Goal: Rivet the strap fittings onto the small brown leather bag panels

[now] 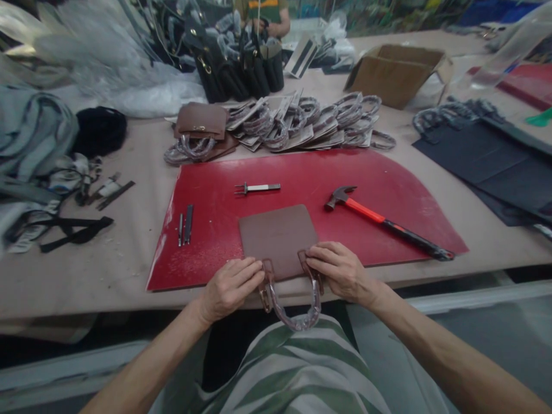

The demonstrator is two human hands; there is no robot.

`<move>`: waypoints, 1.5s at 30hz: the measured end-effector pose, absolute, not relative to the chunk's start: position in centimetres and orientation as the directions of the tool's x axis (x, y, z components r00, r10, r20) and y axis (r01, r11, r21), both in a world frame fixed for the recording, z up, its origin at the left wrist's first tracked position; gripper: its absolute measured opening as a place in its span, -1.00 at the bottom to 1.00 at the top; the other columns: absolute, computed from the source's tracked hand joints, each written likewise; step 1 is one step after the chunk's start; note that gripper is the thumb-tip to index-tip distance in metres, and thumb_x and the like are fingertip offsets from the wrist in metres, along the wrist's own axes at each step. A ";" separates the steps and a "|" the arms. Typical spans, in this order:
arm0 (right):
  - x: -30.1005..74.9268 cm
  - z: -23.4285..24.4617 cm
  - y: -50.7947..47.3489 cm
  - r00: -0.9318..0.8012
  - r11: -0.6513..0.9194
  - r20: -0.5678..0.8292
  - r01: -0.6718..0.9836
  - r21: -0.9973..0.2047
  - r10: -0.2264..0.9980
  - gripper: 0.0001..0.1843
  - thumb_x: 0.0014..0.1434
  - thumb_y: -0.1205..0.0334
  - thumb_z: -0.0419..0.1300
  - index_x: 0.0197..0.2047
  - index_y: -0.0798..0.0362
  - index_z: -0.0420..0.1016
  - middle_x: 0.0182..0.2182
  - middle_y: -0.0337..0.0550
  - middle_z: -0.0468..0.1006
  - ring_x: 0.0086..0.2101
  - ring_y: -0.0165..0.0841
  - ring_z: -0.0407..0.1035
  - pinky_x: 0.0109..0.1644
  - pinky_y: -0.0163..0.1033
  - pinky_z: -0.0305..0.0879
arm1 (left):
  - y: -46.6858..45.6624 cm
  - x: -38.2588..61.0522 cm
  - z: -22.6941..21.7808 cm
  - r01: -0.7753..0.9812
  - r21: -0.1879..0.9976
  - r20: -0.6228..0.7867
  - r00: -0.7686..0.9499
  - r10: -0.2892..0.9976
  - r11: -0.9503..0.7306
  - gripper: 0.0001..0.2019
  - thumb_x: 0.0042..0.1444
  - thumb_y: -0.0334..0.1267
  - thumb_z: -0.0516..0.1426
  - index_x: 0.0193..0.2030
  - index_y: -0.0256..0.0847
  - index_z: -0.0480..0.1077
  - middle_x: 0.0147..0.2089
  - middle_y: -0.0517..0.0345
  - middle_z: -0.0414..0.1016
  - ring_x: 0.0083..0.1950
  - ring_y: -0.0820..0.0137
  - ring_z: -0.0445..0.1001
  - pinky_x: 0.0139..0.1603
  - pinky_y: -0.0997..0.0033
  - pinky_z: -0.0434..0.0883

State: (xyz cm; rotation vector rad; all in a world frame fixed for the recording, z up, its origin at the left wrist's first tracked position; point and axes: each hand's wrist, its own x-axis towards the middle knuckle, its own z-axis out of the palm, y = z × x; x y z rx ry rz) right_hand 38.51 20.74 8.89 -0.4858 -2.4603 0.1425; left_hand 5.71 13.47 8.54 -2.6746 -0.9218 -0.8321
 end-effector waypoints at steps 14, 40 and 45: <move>38.3 9.4 18.6 -0.724 0.813 0.391 0.419 -0.405 0.568 -0.40 0.28 0.04 0.19 0.30 0.14 0.29 0.20 0.17 0.35 0.16 -0.03 0.23 0.20 0.18 0.32 | 11.8 7.2 9.8 0.731 0.149 0.459 0.546 0.701 -0.666 -0.63 0.24 -0.42 0.13 0.19 -0.36 0.37 0.21 -0.24 0.48 0.29 0.06 0.39 0.23 0.04 0.43; 34.1 9.1 19.7 -0.549 0.707 0.471 0.649 -0.281 0.690 -0.55 0.13 0.14 0.28 0.08 0.06 0.46 0.05 0.09 0.46 -0.02 -0.02 0.34 -0.01 0.08 0.34 | 13.2 7.9 9.5 0.740 0.320 0.549 0.365 0.752 -0.592 -0.68 0.20 -0.39 0.11 0.10 -0.26 0.42 0.12 -0.12 0.54 0.19 0.15 0.48 0.20 0.09 0.52; 34.1 8.3 20.3 -0.541 0.722 0.515 0.644 -0.255 0.665 -0.59 0.14 0.10 0.26 0.04 0.06 0.49 0.02 0.08 0.48 -0.06 -0.01 0.36 -0.08 0.07 0.32 | 13.0 8.0 9.6 0.696 0.432 0.526 0.321 0.787 -0.573 -0.62 0.15 -0.39 0.14 0.14 -0.23 0.42 0.15 -0.10 0.53 0.22 0.17 0.46 0.27 0.06 0.47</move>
